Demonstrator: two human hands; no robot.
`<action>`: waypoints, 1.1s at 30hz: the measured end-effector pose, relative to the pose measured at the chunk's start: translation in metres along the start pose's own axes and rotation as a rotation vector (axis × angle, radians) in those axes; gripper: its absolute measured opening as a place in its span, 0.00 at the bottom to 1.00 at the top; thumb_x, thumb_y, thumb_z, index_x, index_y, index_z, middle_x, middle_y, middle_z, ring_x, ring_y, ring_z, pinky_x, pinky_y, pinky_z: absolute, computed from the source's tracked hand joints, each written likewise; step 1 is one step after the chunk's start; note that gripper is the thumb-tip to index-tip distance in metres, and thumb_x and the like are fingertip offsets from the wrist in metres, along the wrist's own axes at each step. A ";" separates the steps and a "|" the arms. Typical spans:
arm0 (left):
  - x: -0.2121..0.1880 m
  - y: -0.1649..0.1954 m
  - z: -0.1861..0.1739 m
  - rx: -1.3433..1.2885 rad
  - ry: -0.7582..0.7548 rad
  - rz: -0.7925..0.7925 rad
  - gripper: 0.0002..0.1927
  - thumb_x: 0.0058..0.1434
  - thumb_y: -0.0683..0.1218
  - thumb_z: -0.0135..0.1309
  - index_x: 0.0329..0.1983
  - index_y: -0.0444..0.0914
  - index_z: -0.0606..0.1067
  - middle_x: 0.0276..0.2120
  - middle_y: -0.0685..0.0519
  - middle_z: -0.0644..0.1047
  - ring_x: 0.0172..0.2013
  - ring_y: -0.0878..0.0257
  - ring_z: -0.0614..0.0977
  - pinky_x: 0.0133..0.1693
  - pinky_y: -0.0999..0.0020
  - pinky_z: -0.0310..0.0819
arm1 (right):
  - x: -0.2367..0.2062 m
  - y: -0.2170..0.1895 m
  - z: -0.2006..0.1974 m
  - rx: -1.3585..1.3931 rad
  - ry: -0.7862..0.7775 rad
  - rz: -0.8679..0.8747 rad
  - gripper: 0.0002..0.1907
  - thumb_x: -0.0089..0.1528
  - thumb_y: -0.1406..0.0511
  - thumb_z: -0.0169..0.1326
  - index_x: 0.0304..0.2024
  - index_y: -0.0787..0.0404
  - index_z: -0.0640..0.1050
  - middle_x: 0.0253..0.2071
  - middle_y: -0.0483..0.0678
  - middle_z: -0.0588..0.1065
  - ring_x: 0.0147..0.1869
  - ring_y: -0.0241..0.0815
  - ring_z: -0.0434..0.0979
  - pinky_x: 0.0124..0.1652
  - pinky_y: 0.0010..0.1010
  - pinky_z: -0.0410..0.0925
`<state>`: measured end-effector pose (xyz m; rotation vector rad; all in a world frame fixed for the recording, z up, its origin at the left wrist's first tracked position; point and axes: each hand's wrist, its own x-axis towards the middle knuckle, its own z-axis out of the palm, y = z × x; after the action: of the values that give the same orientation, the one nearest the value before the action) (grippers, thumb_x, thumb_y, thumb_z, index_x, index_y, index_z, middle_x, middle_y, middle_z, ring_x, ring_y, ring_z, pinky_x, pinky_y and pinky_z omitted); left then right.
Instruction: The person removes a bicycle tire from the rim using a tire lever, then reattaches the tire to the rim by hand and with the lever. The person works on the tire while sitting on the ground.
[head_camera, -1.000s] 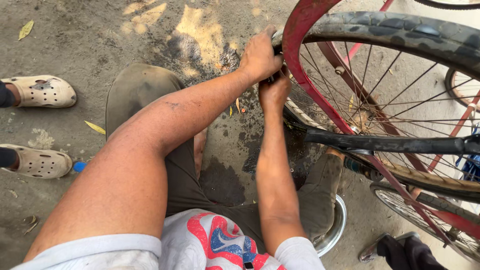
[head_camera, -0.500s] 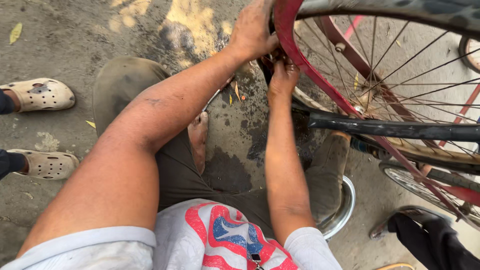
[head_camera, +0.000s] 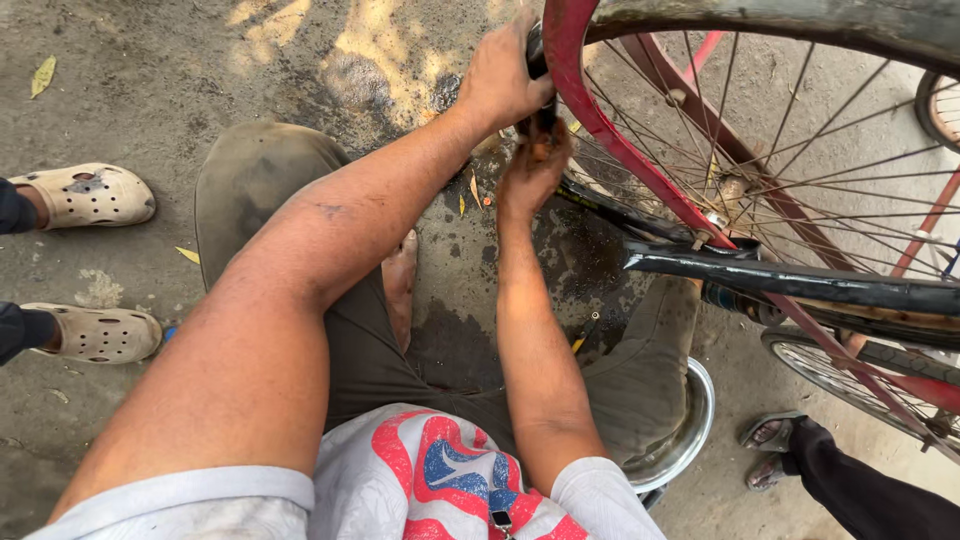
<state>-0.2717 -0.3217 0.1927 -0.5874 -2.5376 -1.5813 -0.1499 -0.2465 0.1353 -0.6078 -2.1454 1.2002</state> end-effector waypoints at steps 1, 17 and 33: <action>-0.001 -0.001 0.001 -0.020 -0.044 -0.055 0.38 0.55 0.58 0.69 0.58 0.32 0.66 0.39 0.37 0.78 0.46 0.40 0.81 0.53 0.48 0.73 | 0.001 -0.001 0.001 0.029 -0.023 -0.001 0.31 0.65 0.75 0.56 0.70 0.70 0.63 0.68 0.63 0.70 0.69 0.55 0.74 0.66 0.40 0.71; -0.001 0.044 -0.021 0.057 -0.023 -0.394 0.26 0.53 0.55 0.68 0.49 0.39 0.73 0.38 0.41 0.82 0.44 0.43 0.83 0.50 0.48 0.75 | 0.053 0.017 -0.005 -0.225 -0.451 -0.345 0.18 0.59 0.61 0.66 0.44 0.67 0.79 0.43 0.54 0.80 0.47 0.48 0.82 0.45 0.40 0.74; -0.004 0.000 0.016 -0.073 -0.060 -0.347 0.23 0.53 0.50 0.65 0.49 0.36 0.73 0.40 0.40 0.81 0.46 0.44 0.83 0.53 0.51 0.74 | 0.063 0.017 -0.013 -0.121 -0.649 -0.032 0.31 0.54 0.65 0.70 0.57 0.66 0.72 0.52 0.55 0.80 0.55 0.47 0.83 0.50 0.36 0.76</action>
<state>-0.2664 -0.3092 0.1843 -0.2079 -2.7544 -1.7904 -0.1840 -0.1901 0.1434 -0.2409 -2.7630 1.3907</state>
